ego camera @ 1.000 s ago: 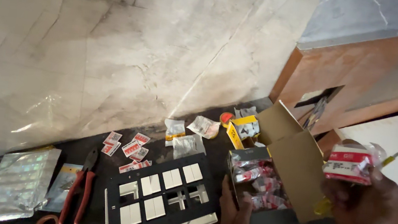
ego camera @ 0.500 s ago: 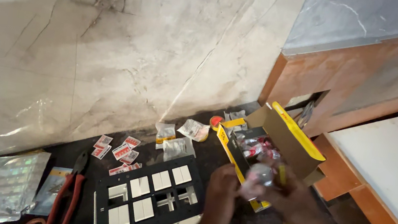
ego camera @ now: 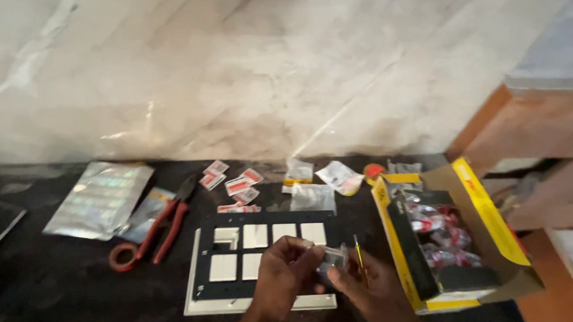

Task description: The person installs electrical socket modules into a mounting panel. They unwrap individual switches and sockets from small plastic packets, use a small screwdriver to tighten screws on the modules, and press the components into place within the panel frame.

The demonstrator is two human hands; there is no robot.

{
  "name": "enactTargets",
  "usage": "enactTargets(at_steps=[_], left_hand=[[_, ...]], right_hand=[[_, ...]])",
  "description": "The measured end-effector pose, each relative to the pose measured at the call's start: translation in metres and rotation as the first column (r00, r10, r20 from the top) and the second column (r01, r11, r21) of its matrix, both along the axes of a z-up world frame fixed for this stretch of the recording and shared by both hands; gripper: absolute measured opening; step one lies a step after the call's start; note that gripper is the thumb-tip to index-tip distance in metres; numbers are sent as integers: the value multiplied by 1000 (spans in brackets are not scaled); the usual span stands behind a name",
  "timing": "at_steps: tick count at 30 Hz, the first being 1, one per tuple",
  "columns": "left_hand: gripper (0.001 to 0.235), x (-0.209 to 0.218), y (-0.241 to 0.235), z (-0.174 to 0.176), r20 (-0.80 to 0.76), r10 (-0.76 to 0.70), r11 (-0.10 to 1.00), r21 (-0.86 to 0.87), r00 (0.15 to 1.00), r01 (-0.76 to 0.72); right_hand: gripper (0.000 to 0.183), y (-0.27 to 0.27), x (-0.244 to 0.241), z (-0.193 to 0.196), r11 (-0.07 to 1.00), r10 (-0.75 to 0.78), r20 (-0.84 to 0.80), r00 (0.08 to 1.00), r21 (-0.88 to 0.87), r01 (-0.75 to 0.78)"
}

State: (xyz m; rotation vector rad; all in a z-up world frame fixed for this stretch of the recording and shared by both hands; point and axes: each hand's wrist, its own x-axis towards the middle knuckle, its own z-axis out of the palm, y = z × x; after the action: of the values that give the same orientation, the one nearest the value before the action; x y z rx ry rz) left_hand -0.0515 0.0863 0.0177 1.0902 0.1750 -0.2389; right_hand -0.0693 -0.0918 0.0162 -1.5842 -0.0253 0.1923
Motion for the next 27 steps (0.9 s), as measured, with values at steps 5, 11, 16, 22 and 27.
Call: enactTargets(at_steps=[5,11,16,22,27], left_hand=[[26,-7,23,2,40,88,960,263,995,-96],[30,2,22,-23,13,348,897,288,938,-337],[38,7,33,-36,-71,321,945,-47,945,-324],[17,-2,43,-37,-213,37,903,-411,976,-124],[10,15,74,-70,-179,254,931,-219,950,-290]], right_hand=[[29,9,7,-35,994,11,-41,999,-111,-15],[27,44,-7,-58,980,-199,-144,969,-6,200],[25,76,-14,-48,899,-298,-388,872,194,393],[38,86,3,-70,886,-270,-437,858,237,399],[30,109,9,-87,924,-240,-456,857,163,346]])
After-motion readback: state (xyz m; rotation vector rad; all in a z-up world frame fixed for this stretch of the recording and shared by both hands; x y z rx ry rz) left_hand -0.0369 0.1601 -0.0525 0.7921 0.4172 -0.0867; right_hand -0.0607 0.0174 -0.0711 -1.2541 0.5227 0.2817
